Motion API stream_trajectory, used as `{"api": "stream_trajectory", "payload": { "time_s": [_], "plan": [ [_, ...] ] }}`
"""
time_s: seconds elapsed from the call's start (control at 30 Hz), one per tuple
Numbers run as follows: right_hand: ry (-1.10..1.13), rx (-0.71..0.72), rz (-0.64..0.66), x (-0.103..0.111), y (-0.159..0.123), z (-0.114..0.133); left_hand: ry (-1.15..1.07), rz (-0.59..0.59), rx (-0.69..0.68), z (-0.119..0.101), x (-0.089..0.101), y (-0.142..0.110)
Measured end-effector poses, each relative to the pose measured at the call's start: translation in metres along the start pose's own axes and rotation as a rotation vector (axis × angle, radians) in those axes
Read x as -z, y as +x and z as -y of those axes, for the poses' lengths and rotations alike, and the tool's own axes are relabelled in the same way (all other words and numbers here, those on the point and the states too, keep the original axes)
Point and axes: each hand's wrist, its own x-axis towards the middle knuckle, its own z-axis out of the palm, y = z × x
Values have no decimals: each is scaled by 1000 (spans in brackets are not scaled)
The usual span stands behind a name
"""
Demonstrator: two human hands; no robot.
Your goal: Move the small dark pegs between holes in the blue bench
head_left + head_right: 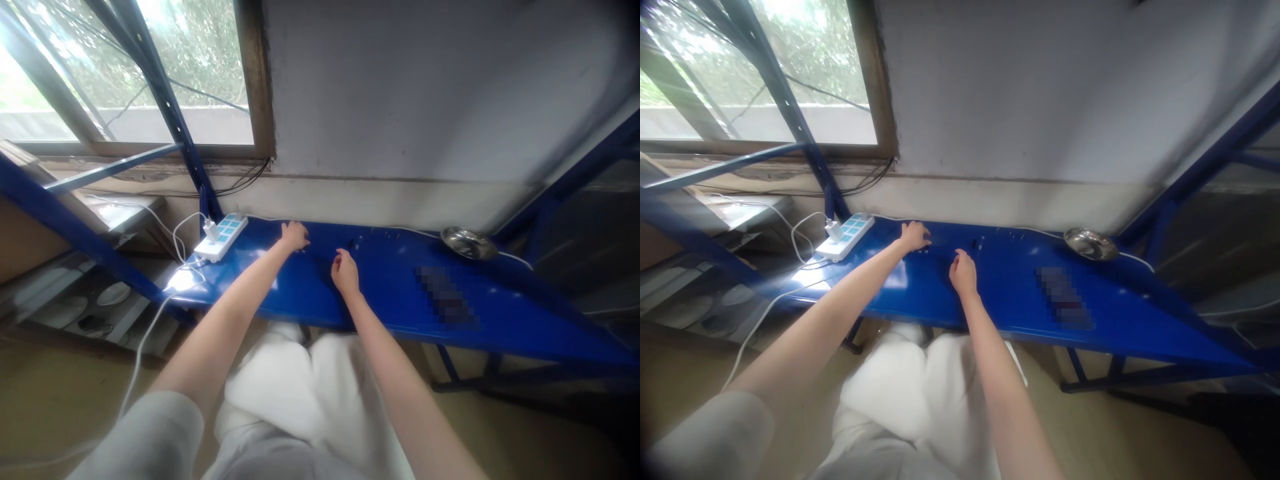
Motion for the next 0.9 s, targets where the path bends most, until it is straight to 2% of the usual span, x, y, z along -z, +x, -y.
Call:
{"api": "stream_trajectory", "payload": {
  "time_s": [0.1,0.2,0.27,0.33,0.6,0.9],
  "plan": [
    [23,-4,-48,2,0,1,-65,-96,-74,-13,4,-3],
    [56,-53,-102,3,0,0,-188,-174,-257,-32,3,-5],
    [77,-98,-142,3,0,-2,-290,-180,-369,-45,-2,-7],
    [95,-144,-179,3,0,-3,-364,-161,-422,-57,-12,-7],
    [194,-331,-288,5,2,-7,-462,14,-282,-77,-61,0],
    [341,-463,-369,6,4,-14,-308,66,-242,-94,-74,13]
  ]
}}
